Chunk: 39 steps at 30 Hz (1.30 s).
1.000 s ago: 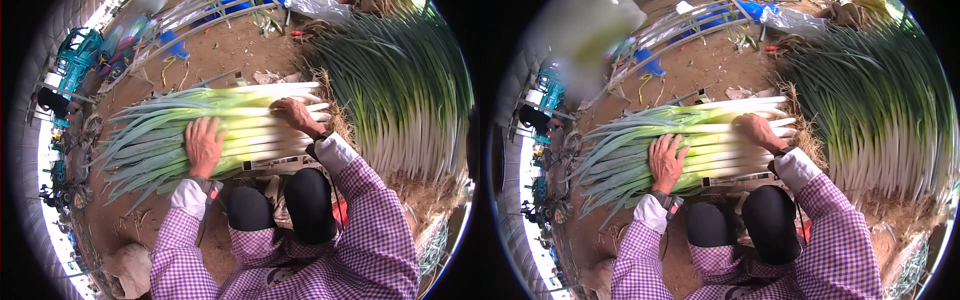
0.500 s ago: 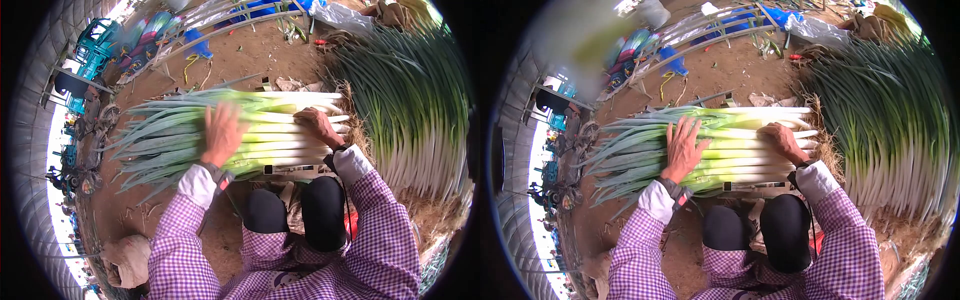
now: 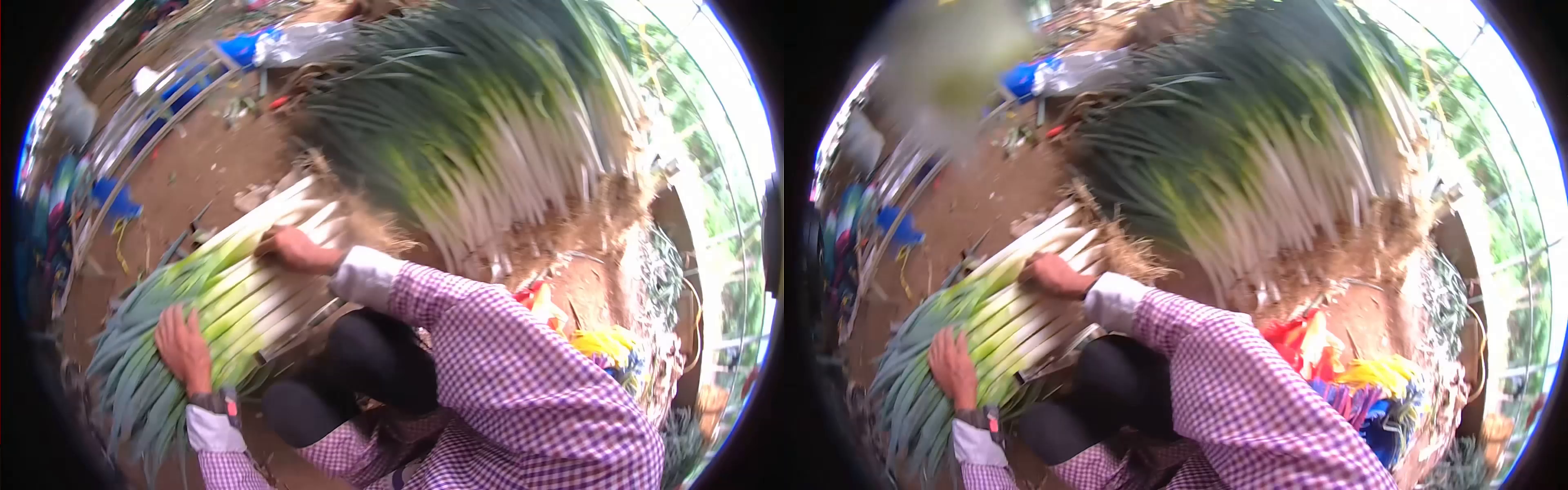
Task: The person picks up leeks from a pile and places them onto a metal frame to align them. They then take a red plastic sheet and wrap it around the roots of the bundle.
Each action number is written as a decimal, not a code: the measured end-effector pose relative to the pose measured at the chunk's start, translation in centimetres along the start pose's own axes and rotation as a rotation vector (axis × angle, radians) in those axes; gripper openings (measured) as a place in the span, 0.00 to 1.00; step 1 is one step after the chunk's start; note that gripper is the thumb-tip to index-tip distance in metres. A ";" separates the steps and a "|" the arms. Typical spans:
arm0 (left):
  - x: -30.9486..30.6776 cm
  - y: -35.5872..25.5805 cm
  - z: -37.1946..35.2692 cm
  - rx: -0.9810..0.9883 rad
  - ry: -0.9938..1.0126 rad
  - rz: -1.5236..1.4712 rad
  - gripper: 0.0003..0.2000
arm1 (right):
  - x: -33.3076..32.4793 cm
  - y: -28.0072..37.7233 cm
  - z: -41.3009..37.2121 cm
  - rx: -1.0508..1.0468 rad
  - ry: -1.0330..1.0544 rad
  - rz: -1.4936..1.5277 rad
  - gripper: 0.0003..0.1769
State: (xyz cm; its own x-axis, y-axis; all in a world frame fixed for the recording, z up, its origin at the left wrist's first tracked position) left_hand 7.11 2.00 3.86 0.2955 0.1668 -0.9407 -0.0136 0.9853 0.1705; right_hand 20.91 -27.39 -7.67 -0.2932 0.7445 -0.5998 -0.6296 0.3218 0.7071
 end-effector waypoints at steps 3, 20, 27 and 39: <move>0.7 1.4 -1.2 -0.028 -0.018 0.058 0.19 | -0.7 1.7 -1.7 -0.242 -0.168 -0.112 0.22; 1.2 1.8 -1.0 -0.039 0.034 0.078 0.19 | -39.8 -10.9 -33.7 1.130 -0.655 -0.905 0.27; 1.2 1.9 -1.0 -0.051 0.056 0.085 0.19 | -40.7 -12.9 -33.1 1.160 -0.534 -1.070 0.19; 1.6 2.2 -1.0 -0.055 0.053 0.107 0.19 | -41.5 -12.2 -31.8 1.296 -0.521 -0.828 0.27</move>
Point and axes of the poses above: each hand's wrist, its own z-axis towards the middle knuckle, its own x-axis out of the palm, y = z × x, the point moved 1 cm from there along z, towards the middle knuckle, and after that the axes turned 1 degree about y, right-handed, at the moved point
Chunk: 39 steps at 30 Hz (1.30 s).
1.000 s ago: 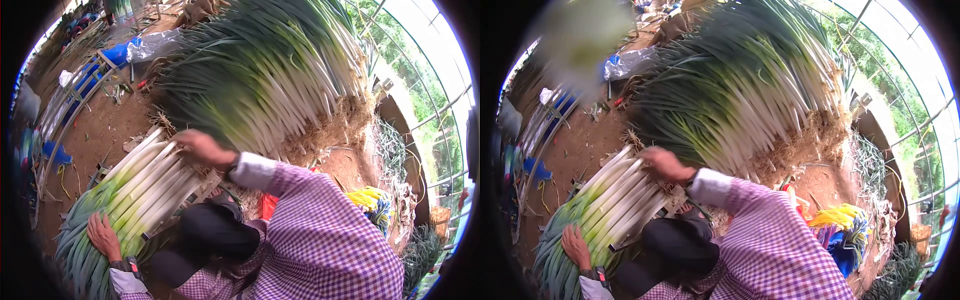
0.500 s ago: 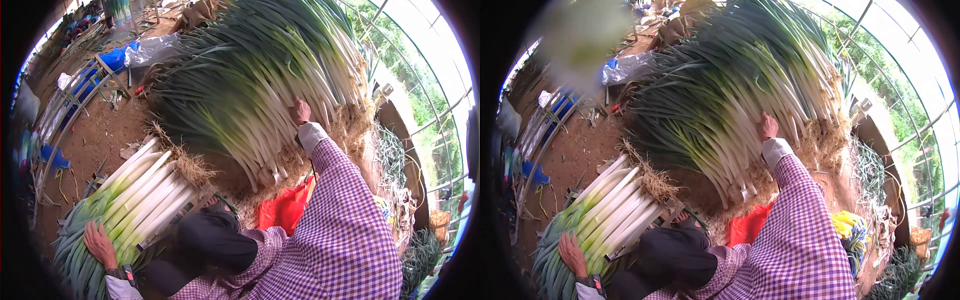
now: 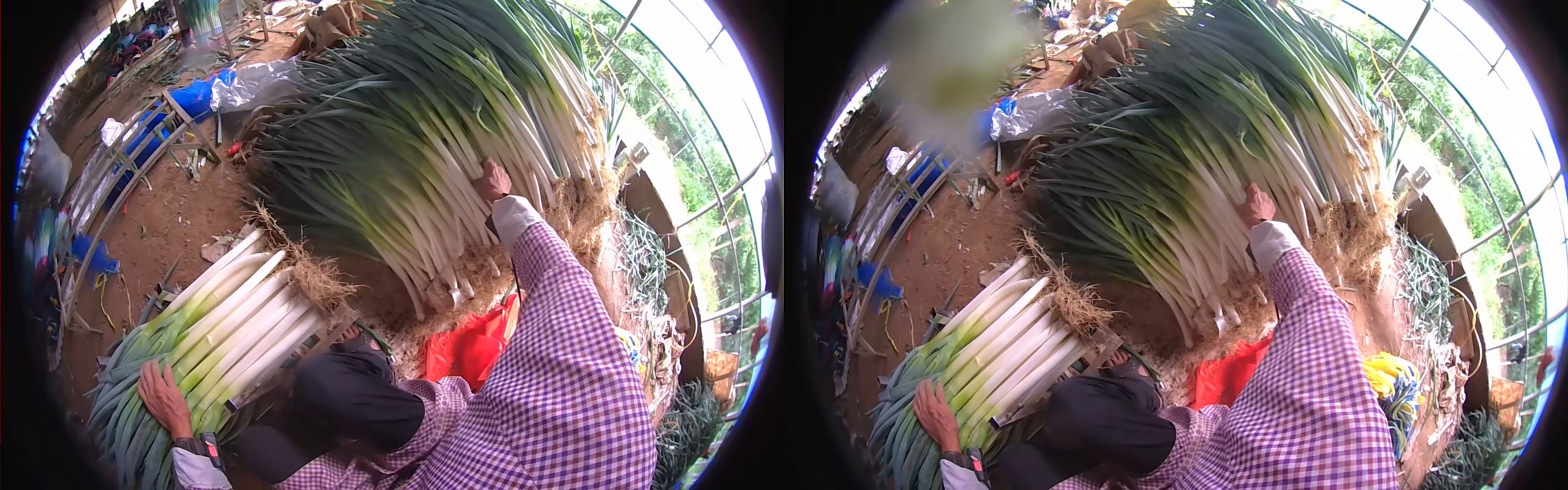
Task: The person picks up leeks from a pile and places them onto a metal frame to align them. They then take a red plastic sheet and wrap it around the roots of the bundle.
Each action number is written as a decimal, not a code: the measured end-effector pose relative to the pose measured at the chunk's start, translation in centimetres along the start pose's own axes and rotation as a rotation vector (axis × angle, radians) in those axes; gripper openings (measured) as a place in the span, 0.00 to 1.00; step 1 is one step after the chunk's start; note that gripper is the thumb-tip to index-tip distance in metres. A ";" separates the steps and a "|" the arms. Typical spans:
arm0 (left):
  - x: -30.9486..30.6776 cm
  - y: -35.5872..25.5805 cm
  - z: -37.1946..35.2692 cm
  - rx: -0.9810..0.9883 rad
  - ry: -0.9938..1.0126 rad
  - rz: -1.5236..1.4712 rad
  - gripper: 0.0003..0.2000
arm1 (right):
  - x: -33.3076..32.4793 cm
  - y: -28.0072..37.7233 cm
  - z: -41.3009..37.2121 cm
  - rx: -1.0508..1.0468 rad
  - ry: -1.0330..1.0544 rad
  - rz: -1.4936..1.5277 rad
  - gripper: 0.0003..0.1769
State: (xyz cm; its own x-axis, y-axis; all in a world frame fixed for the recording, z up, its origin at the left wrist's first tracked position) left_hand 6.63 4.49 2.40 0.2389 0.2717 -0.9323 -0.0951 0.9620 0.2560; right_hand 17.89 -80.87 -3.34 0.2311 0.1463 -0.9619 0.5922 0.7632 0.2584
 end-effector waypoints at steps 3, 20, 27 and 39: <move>-0.7 -0.5 0.2 -0.006 0.016 -0.013 0.19 | -2.8 -0.7 0.7 -0.106 0.181 0.193 0.42; -0.5 -0.2 0.1 0.016 -0.011 -0.043 0.18 | -2.4 4.3 -0.1 0.025 0.391 1.018 0.21; -1.0 -0.5 0.1 0.020 -0.014 -0.038 0.18 | -1.7 5.9 2.5 0.012 0.480 0.955 0.21; -1.3 -1.0 0.3 0.017 -0.035 -0.068 0.18 | -3.6 9.5 1.5 0.015 0.382 0.891 0.17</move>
Point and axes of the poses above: each hand's wrist, its own z-axis towards the middle knuckle, its own x-axis out of the palm, y = z × x, the point moved 1 cm from there along z, towards the middle knuckle, and after that the axes turned 1 degree about y, right-handed, at the moved point
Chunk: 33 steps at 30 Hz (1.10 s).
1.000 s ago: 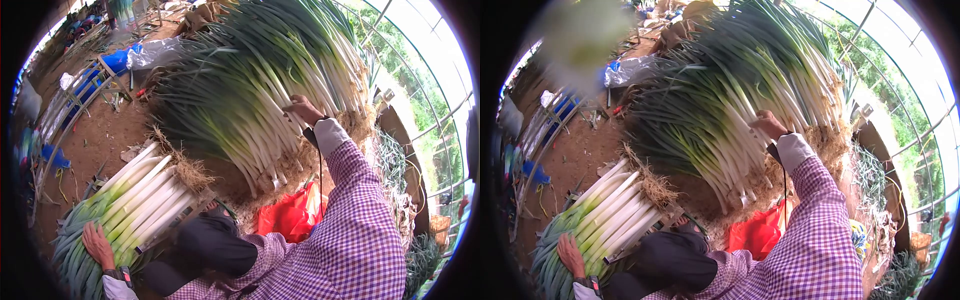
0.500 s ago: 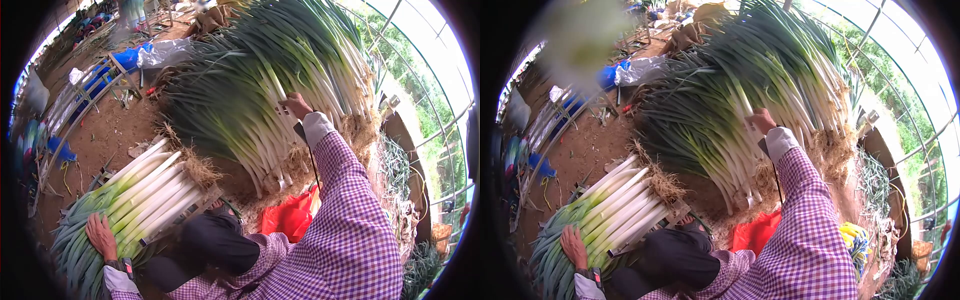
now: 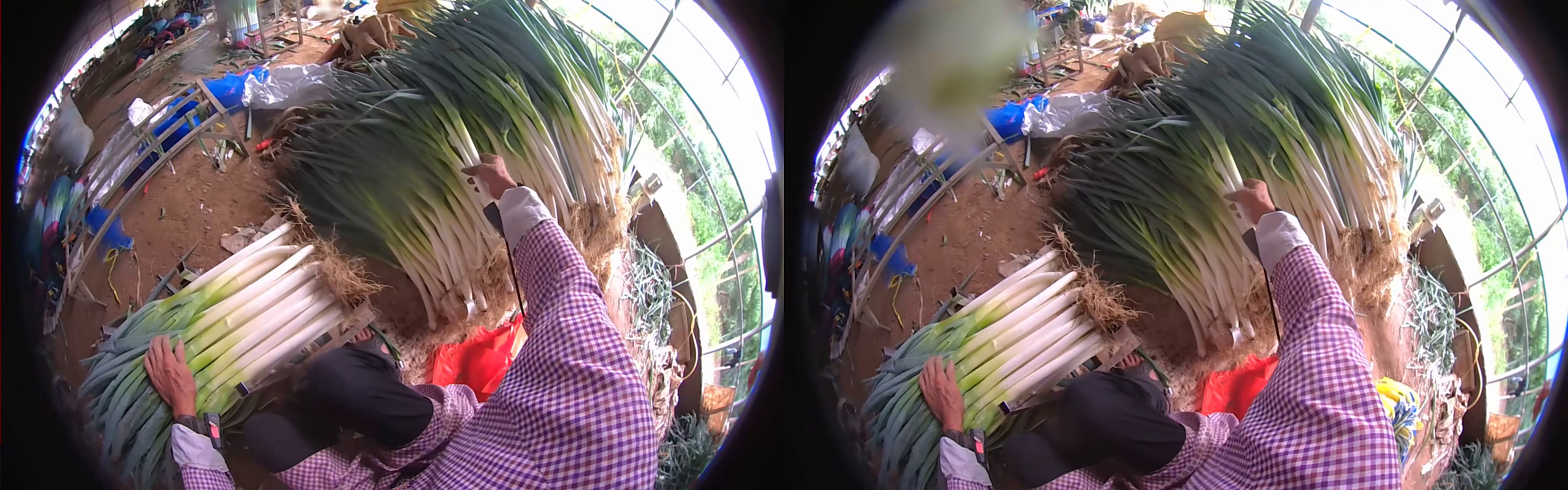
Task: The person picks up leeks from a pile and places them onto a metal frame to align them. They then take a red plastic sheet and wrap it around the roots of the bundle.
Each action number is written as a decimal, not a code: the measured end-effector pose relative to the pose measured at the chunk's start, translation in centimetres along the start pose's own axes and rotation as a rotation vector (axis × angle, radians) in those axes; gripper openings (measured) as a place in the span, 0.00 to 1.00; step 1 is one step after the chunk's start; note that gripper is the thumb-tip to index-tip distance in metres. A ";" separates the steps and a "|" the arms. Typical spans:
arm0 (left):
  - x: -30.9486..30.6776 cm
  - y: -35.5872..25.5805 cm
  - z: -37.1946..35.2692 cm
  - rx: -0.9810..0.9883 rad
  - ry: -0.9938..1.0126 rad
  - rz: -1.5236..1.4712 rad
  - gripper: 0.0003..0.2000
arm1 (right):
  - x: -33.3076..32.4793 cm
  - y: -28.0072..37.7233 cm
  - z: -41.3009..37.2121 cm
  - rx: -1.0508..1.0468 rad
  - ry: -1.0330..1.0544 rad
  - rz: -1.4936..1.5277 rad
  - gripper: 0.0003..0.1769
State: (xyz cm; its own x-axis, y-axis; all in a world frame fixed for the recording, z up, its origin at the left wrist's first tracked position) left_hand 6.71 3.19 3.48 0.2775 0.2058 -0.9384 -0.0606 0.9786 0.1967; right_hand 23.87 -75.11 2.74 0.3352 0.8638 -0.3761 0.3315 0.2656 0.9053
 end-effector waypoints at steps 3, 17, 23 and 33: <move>0.2 0.1 -0.1 0.008 -0.031 -0.005 0.18 | -0.1 3.3 -2.1 0.045 0.105 0.078 0.11; 0.1 -0.1 -0.4 0.024 -0.155 -0.018 0.17 | 8.7 18.0 -24.5 -0.061 0.636 0.400 0.14; -0.7 -0.4 -0.2 -0.002 -0.082 -0.056 0.18 | 18.1 23.2 -29.5 -0.234 1.066 0.452 0.20; -0.5 -0.3 -0.4 -0.008 -0.172 -0.090 0.20 | 40.4 19.8 -21.7 -0.521 1.527 0.039 0.23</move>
Point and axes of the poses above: each hand's wrist, its own z-axis towards the middle knuckle, its own x-axis out of the palm, y = z × x, the point moved 1 cm from there along z, towards the middle knuckle, and after that the axes turned 1 degree about y, right-handed, at the moved point
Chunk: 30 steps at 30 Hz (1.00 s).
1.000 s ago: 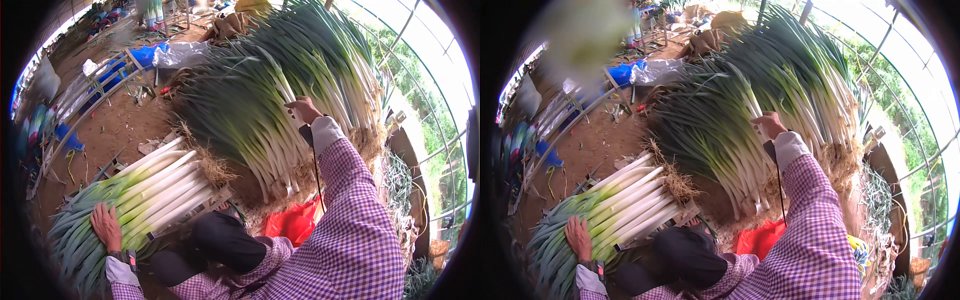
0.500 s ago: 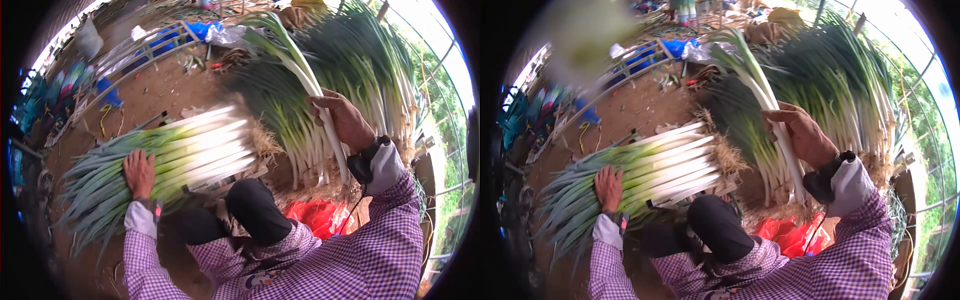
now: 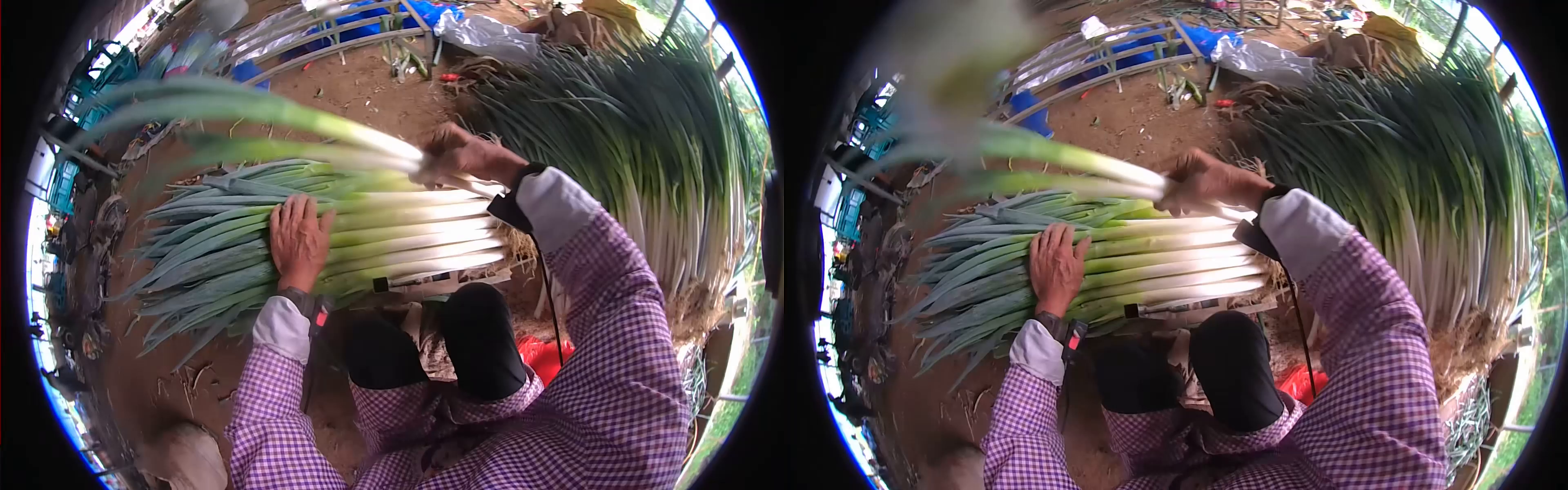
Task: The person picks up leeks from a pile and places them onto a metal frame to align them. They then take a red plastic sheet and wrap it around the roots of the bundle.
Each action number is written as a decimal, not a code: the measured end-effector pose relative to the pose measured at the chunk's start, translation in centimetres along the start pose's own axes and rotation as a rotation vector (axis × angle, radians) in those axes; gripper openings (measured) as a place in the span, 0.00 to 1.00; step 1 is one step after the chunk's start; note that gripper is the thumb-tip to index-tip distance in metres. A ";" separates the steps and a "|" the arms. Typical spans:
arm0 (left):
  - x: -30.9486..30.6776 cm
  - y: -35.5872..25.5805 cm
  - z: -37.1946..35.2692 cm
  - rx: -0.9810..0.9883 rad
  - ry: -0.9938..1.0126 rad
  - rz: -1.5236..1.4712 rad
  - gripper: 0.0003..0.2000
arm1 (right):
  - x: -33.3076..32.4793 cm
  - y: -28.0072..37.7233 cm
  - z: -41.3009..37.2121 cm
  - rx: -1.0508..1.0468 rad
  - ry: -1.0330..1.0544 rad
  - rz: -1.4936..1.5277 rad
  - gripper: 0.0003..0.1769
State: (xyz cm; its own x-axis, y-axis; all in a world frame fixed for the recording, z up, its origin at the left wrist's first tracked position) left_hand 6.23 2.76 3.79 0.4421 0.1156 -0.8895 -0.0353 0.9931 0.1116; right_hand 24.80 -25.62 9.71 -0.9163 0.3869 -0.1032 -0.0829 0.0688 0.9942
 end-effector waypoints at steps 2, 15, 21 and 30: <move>-0.5 -0.3 0.3 -0.027 0.054 -0.026 0.21 | -1.6 -6.3 3.1 0.057 0.103 0.046 0.25; -1.7 -1.0 0.7 -0.073 0.087 -0.032 0.22 | -2.6 -8.6 6.0 0.245 0.189 -0.316 0.28; -2.4 -1.4 0.9 -0.111 0.109 -0.019 0.20 | -2.5 -9.8 5.8 0.164 0.114 -0.470 0.33; -1.6 -1.3 0.8 -0.055 0.179 0.069 0.22 | 0.8 -11.6 4.8 0.127 -0.297 -0.554 0.30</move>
State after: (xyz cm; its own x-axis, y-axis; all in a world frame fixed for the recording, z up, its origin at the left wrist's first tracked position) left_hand 6.27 1.29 5.41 0.2702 0.1802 -0.9458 -0.1113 0.9816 0.1552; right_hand 26.95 -21.72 -2.05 -0.6019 0.4992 -0.6233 -0.4496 0.4332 0.7812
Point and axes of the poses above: each hand's wrist, its own z-axis towards the middle knuckle, its own x-axis out of the palm, y = z × x, the point moved 1 cm from there along z, towards the middle knuckle, and after that the axes turned 1 degree about y, right-handed, at the moved point
